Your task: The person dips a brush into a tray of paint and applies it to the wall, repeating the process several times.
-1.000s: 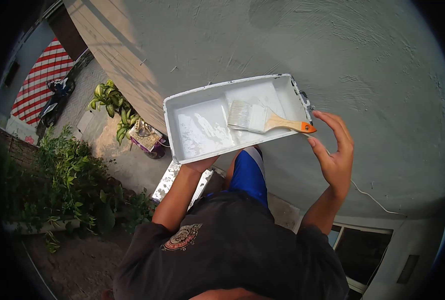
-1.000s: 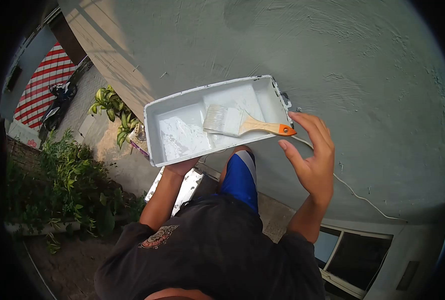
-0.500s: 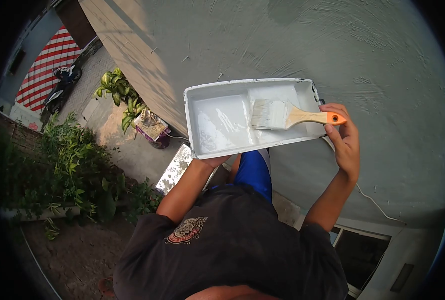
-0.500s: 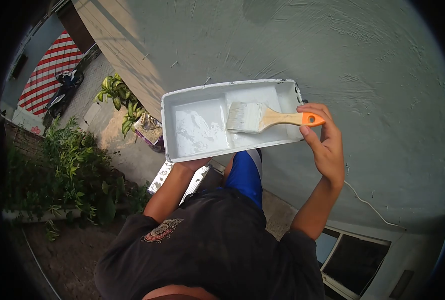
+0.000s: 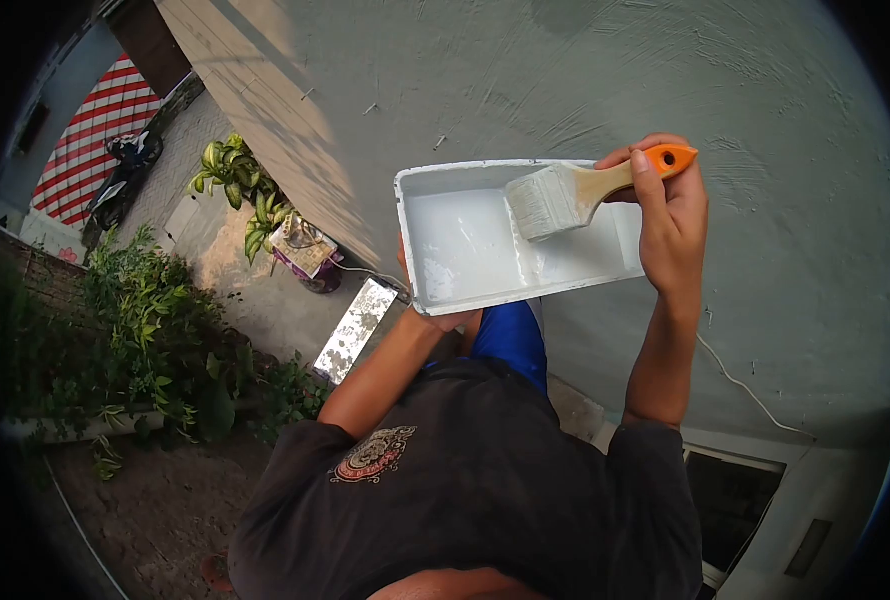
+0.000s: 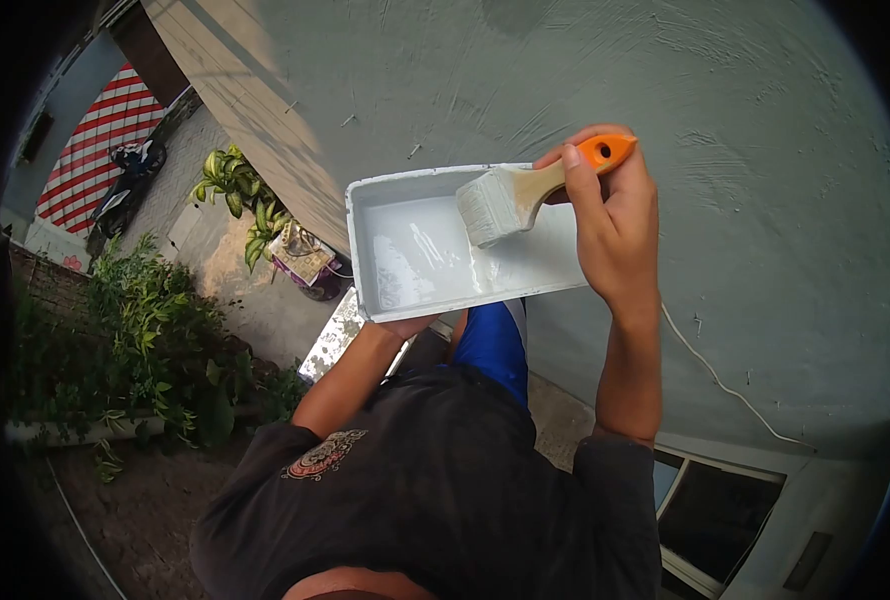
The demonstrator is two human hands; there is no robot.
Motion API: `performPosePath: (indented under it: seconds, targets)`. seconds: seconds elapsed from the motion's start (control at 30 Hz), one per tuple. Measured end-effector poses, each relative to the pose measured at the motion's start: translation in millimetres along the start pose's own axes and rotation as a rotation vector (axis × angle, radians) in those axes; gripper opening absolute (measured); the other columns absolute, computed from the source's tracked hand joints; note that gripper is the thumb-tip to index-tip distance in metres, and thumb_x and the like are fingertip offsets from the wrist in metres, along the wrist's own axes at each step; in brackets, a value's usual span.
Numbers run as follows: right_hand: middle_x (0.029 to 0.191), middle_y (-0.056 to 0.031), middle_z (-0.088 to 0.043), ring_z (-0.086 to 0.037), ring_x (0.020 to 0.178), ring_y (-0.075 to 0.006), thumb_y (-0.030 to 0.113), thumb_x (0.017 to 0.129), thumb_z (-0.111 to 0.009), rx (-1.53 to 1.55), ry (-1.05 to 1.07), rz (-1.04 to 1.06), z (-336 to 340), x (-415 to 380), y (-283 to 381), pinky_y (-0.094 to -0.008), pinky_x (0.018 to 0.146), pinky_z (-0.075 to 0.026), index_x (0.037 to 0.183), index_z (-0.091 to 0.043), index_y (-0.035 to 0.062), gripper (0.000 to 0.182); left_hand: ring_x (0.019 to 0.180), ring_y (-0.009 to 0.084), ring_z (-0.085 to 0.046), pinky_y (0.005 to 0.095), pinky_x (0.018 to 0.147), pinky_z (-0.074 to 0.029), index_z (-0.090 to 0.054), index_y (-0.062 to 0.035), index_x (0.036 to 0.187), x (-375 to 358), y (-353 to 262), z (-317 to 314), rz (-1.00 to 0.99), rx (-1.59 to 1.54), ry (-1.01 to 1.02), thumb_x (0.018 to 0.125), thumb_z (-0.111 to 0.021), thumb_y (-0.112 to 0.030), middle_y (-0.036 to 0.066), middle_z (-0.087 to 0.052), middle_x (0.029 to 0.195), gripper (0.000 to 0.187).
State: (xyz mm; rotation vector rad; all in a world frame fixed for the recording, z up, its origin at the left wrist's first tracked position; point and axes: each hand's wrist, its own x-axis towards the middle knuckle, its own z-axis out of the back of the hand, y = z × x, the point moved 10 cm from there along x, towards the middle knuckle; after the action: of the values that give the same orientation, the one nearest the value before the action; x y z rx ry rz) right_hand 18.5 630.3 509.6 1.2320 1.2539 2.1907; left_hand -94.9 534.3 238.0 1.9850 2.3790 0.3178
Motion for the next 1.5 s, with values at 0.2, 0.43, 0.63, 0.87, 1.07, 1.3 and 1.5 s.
performPosePath:
  seconds: [0.2, 0.43, 0.63, 0.87, 1.07, 1.3, 1.5]
  targets:
    - [0.073, -0.0116, -0.064, -0.061, 0.062, -0.0181, 0.018, 0.103, -0.058, -0.181, 0.303, 0.154, -61.9, 5.1, 22.0, -0.0327, 0.058, -0.046, 0.104, -0.056, -0.0010, 0.019, 0.138, 0.0321, -0.051, 0.0544, 0.112, -0.044, -0.044, -0.0147, 0.152, -0.9, 13.4, -2.2, -0.049, 0.162, -0.080, 0.090, -0.042, -0.076, 0.010, -0.052, 0.151, 0.087]
    - [0.067, -0.0129, -0.060, -0.057, 0.056, -0.0235, 0.017, 0.100, -0.060, -0.229, 0.363, 0.155, -78.0, -1.6, 12.1, -0.0356, 0.056, -0.043, 0.101, -0.055, -0.0009, 0.019, 0.135, 0.0303, -0.053, 0.0505, 0.111, -0.046, -0.045, -0.0121, 0.150, -9.5, 8.6, -13.2, -0.080, 0.186, 0.006, 0.095, -0.043, -0.063, 0.011, -0.054, 0.148, 0.075]
    - [0.073, -0.0126, -0.063, -0.060, 0.061, -0.0190, 0.016, 0.100, -0.061, -0.233, 0.351, 0.178, -71.6, -6.0, 15.7, -0.0333, 0.057, -0.045, 0.100, -0.056, -0.0007, 0.018, 0.132, 0.0287, -0.055, 0.0473, 0.110, -0.048, -0.045, -0.0098, 0.148, -11.6, 16.2, -18.7, -0.044, 0.221, 0.069, 0.100, -0.045, -0.052, 0.011, -0.056, 0.145, 0.064]
    - [0.095, -0.0128, -0.070, -0.073, 0.089, -0.0206, 0.014, 0.101, -0.064, 0.111, 0.133, -0.108, -4.7, 2.6, -25.0, -0.0343, 0.076, -0.065, 0.111, -0.052, 0.0014, 0.019, 0.130, 0.0272, -0.057, 0.0440, 0.109, -0.049, -0.046, -0.0075, 0.146, -11.5, 22.5, -21.3, -0.029, 0.236, 0.155, 0.105, -0.046, -0.041, 0.012, -0.057, 0.142, 0.053]
    - [0.100, -0.0129, -0.068, -0.072, 0.094, -0.0213, 0.012, 0.099, -0.067, 0.256, -0.026, -0.307, 40.2, -0.6, -43.8, -0.0349, 0.076, -0.065, 0.112, -0.051, 0.0033, 0.022, 0.144, 0.0338, -0.043, 0.0533, 0.121, -0.032, -0.037, -0.0097, 0.155, -9.5, 19.4, -35.5, -0.017, 0.175, 0.131, 0.101, -0.043, -0.055, 0.015, -0.044, 0.157, 0.071]
    - [0.102, -0.0101, -0.064, -0.071, 0.096, -0.0207, 0.005, 0.091, -0.074, 0.118, -0.024, -0.246, 55.9, 7.3, -15.2, -0.0345, 0.074, -0.067, 0.112, -0.049, 0.0037, 0.032, 0.150, 0.0397, -0.033, 0.0621, 0.123, -0.023, -0.031, -0.0123, 0.159, 7.0, 14.6, -58.8, 0.012, 0.134, 0.067, 0.100, -0.038, -0.061, 0.015, -0.034, 0.163, 0.077]
    - [0.102, -0.0069, -0.063, -0.069, 0.091, -0.0189, 0.009, 0.093, -0.073, 0.274, -0.131, -0.305, 73.3, 16.8, -19.8, -0.0366, 0.074, -0.064, 0.112, -0.051, 0.0089, 0.028, 0.150, 0.0392, -0.032, 0.0628, 0.124, -0.021, -0.027, -0.0135, 0.161, 4.8, 29.9, -105.3, 0.034, 0.264, 0.294, 0.101, -0.036, -0.062, 0.015, -0.032, 0.165, 0.078]
